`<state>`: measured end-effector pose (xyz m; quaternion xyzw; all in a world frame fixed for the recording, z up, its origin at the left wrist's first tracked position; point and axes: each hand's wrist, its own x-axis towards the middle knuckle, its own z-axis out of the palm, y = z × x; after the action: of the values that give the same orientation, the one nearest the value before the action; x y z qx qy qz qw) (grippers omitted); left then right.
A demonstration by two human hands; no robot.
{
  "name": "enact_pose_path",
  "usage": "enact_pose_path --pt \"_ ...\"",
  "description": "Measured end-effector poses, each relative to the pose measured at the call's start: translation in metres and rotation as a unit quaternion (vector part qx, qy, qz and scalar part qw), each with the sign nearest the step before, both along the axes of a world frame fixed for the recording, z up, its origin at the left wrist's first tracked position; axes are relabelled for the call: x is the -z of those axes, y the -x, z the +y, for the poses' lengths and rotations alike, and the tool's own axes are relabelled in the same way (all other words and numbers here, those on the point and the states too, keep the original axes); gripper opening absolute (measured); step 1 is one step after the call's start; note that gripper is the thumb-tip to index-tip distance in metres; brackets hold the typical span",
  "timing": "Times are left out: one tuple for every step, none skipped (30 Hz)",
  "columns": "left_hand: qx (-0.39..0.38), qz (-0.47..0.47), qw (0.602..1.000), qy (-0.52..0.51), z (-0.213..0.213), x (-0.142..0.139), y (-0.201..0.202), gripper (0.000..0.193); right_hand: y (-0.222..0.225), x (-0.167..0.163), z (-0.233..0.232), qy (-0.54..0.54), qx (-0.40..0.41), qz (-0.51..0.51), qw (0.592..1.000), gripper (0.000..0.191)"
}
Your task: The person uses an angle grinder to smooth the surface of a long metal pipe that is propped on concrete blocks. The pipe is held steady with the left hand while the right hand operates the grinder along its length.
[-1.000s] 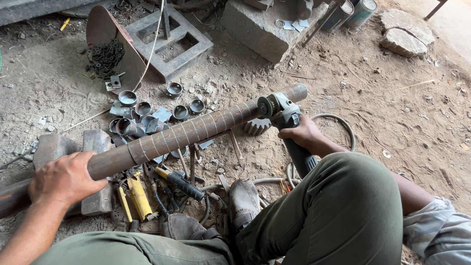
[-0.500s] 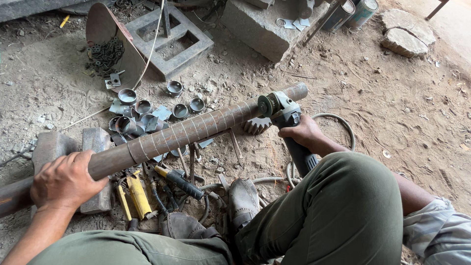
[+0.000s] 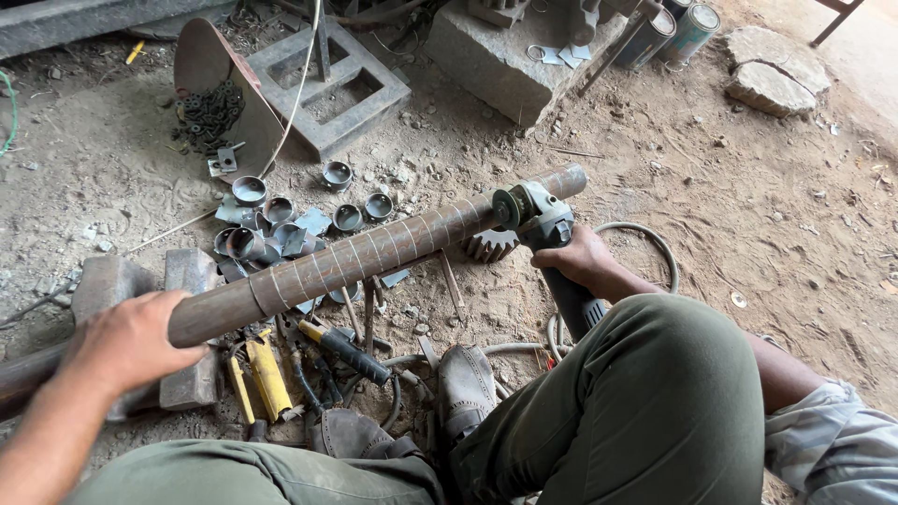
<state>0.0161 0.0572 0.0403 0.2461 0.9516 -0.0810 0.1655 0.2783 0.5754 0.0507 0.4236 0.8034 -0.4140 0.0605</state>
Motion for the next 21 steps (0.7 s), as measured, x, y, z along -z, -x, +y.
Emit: enact_pose_path --pt "-0.007 -0.036 0.999 0.002 0.003 -0.006 0.006 0.068 0.0 0.0 0.0 -0.004 -0.001 0.002 1.0 0.055" --pt "-0.014 -0.072 0.997 0.003 0.006 -0.01 0.009 0.064 0.0 0.001 0.0 -0.008 -0.002 0.005 1.0 0.055" --pt "-0.008 -0.066 0.998 0.016 0.008 -0.012 0.011 0.068 0.0 0.001 0.0 -0.021 -0.006 0.002 1.0 0.056" --pt "-0.001 -0.061 0.998 0.028 0.011 -0.012 0.011 0.072 0.0 0.002 0.001 -0.035 -0.009 -0.002 0.999 0.056" --pt "0.006 -0.055 0.998 0.041 0.013 -0.012 0.01 0.076 0.0 0.002 0.001 -0.048 -0.013 -0.006 0.999 0.057" --pt "0.003 -0.047 0.998 0.041 0.014 -0.011 0.009 0.078 0.0 0.003 0.003 -0.041 -0.015 0.001 0.999 0.056" --pt "-0.001 -0.039 0.998 0.043 0.014 -0.01 0.007 0.081 0.0 0.004 0.003 -0.034 -0.018 0.008 0.999 0.056" --pt "-0.005 -0.031 0.999 0.044 0.014 -0.009 0.005 0.084 -0.001 0.005 0.004 -0.027 -0.02 0.014 0.999 0.056" --pt "-0.002 -0.023 0.999 0.047 0.013 -0.008 0.004 0.082 0.0 0.005 0.004 -0.024 -0.014 0.008 1.0 0.057" --pt "0.0 -0.016 0.999 0.049 0.012 -0.007 0.003 0.08 0.0 0.006 0.006 -0.021 -0.008 0.001 1.0 0.057" --pt "0.003 -0.009 0.999 0.052 0.01 -0.006 0.004 0.079 0.001 0.006 0.005 -0.018 -0.001 -0.005 1.0 0.058" --pt "-0.003 -0.024 0.998 0.065 0.009 -0.004 0.004 0.079 0.001 0.007 0.005 -0.02 -0.002 -0.006 1.0 0.058" --pt "-0.008 -0.039 0.996 0.076 0.009 -0.002 0.005 0.08 0.0 0.007 0.005 -0.022 -0.004 -0.006 1.0 0.058" --pt "-0.015 -0.052 0.995 0.088 0.009 0.001 0.006 0.08 0.001 0.007 0.006 -0.024 -0.006 -0.005 1.0 0.058" --pt "-0.009 -0.038 0.996 0.082 0.008 0.003 0.006 0.081 0.002 0.006 0.005 -0.02 -0.007 -0.002 1.0 0.059" --pt "-0.002 -0.025 0.997 0.075 0.007 0.007 0.006 0.081 0.002 0.006 0.005 -0.017 -0.008 0.0 1.0 0.06" --pt "0.005 -0.013 0.998 0.069 0.006 0.009 0.006 0.082 0.002 0.005 0.005 -0.014 -0.009 0.001 1.0 0.061" --pt "0.006 -0.008 0.998 0.069 0.004 0.012 0.006 0.083 0.002 0.005 0.006 -0.009 -0.008 0.004 1.0 0.06" --pt "0.008 -0.003 0.998 0.068 0.003 0.015 0.007 0.084 0.002 0.005 0.005 -0.003 -0.006 0.006 1.0 0.06" --pt "0.009 0.001 0.998 0.069 0.001 0.017 0.006 0.085 0.002 0.004 0.005 0.003 -0.006 0.008 1.0 0.06" --pt "0.01 0.011 0.998 0.061 -0.001 0.02 0.006 0.087 0.002 0.005 0.005 -0.002 -0.009 0.012 1.0 0.06"
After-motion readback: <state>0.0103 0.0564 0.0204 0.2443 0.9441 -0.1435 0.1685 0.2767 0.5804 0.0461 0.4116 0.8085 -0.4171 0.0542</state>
